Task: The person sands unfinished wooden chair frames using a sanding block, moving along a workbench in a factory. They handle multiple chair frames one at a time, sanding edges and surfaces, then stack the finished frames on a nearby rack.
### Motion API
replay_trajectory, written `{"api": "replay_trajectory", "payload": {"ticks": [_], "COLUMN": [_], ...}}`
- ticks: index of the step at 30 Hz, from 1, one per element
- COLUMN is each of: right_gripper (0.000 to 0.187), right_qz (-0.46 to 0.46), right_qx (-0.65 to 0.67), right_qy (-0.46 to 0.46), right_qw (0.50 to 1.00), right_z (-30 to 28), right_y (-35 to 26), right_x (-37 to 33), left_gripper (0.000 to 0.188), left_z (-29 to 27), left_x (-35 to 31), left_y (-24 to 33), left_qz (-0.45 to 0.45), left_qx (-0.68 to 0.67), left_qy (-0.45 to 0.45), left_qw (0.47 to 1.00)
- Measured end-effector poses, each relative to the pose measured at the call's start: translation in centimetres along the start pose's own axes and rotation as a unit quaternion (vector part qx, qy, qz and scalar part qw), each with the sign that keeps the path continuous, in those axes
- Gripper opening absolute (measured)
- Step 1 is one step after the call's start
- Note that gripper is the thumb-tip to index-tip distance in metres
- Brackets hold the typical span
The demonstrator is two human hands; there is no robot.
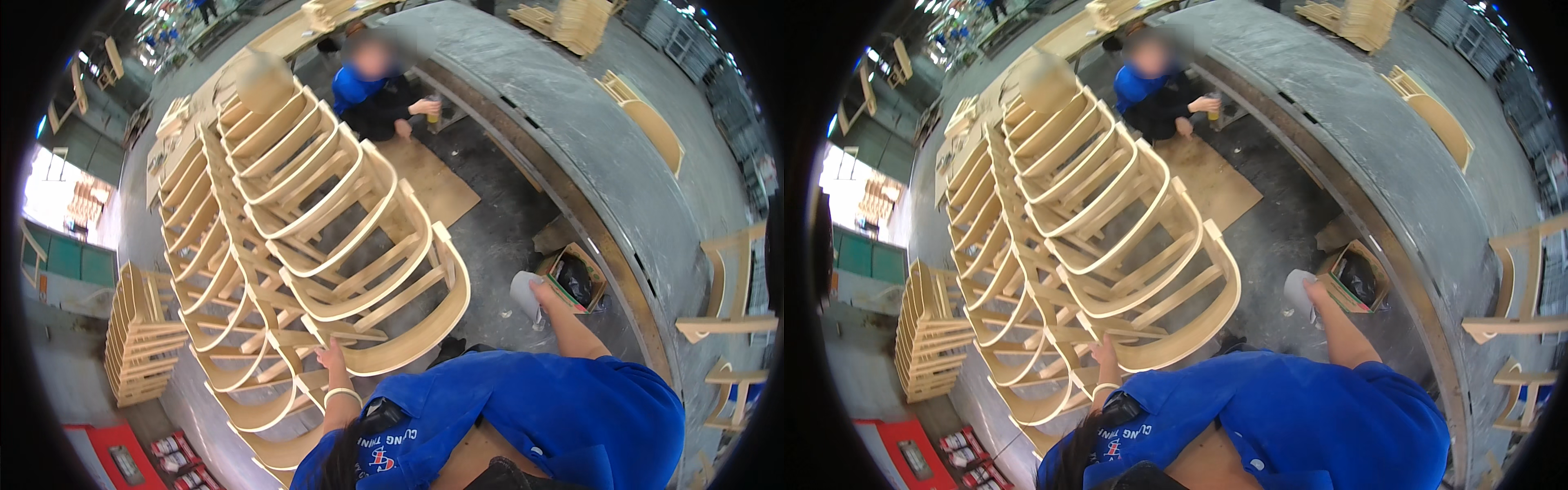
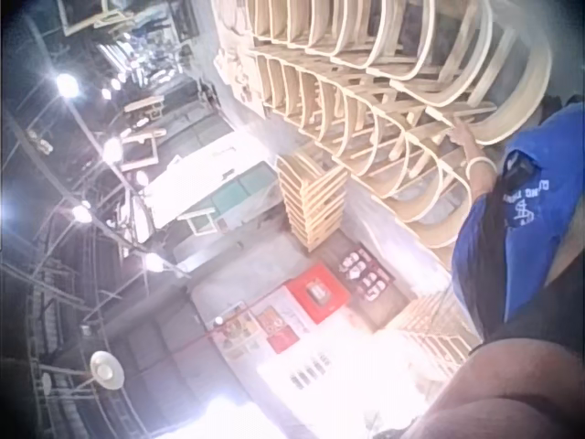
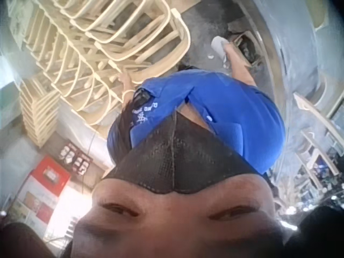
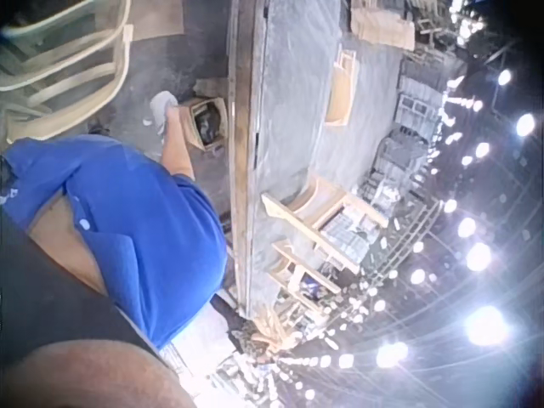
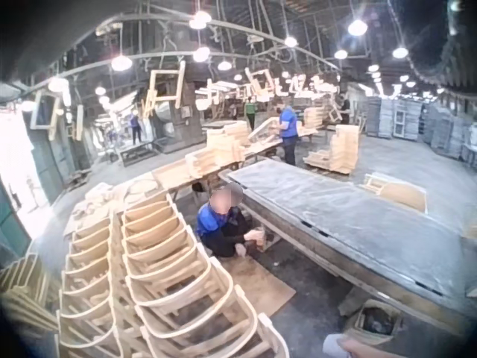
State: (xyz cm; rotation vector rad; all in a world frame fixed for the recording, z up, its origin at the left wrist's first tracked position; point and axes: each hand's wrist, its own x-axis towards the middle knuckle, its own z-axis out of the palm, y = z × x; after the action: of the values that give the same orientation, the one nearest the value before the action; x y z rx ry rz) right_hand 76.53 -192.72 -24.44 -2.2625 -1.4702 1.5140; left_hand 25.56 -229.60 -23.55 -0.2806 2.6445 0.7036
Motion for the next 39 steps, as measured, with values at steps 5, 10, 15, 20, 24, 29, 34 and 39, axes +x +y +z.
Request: {"api": "replay_trajectory", "payload": {"ticks": [5, 10, 15, 20, 24, 29, 34, 39], "right_gripper": [0.067, 0.068, 0.067, 0.067, 0.062, 0.058, 0.062, 0.061], "right_qz": [-0.079, -0.063, 0.01, 0.068, 0.174, 0.205, 0.146, 0.138], "right_qx": [-0.09, -0.102, -0.041, -0.072, -0.095, -0.022, 0.008, 0.041], "right_qy": [0.008, 0.021, 0.07, 0.108, 0.081, 0.049, 0.127, 0.073], "right_qw": [0.993, 0.993, 0.997, 0.989, 0.977, 0.977, 0.981, 0.987], "right_z": [-2.3, -5.4, -8.1, -9.3, -8.8, -7.4, -6.5, -8.3], "right_y": [1.2, 8.7, 24.9, 40.8, 46.8, 46.5, 44.9, 44.6], "right_x": [-4.7, -6.3, -8.0, -13.4, -18.7, -22.4, -23.5, -23.8], "left_gripper": [0.084, 0.079, 0.072, 0.066, 0.061, 0.053, 0.05, 0.049], "left_z": [-0.4, 1.2, 5.4, 9.5, 12.2, 17.5, 21.6, 24.3], "left_x": [-4.7, -10.4, -18.4, -27.6, -34.3, -37.2, -35.1, -38.2], "left_y": [4.6, 8.7, 13.1, 13.3, 10.1, 4.3, 1.3, 6.2], "left_qz": [0.061, 0.298, 0.479, 0.658, 0.742, 0.637, 0.616, 0.604], "left_qx": [0.069, 0.149, 0.12, 0.029, 0.038, 0.322, 0.492, 0.57], "left_qy": [0.086, 0.144, 0.095, 0.033, -0.141, -0.503, -0.516, -0.459], "left_qw": [0.992, 0.932, 0.865, 0.752, 0.654, 0.487, 0.336, 0.315]}}
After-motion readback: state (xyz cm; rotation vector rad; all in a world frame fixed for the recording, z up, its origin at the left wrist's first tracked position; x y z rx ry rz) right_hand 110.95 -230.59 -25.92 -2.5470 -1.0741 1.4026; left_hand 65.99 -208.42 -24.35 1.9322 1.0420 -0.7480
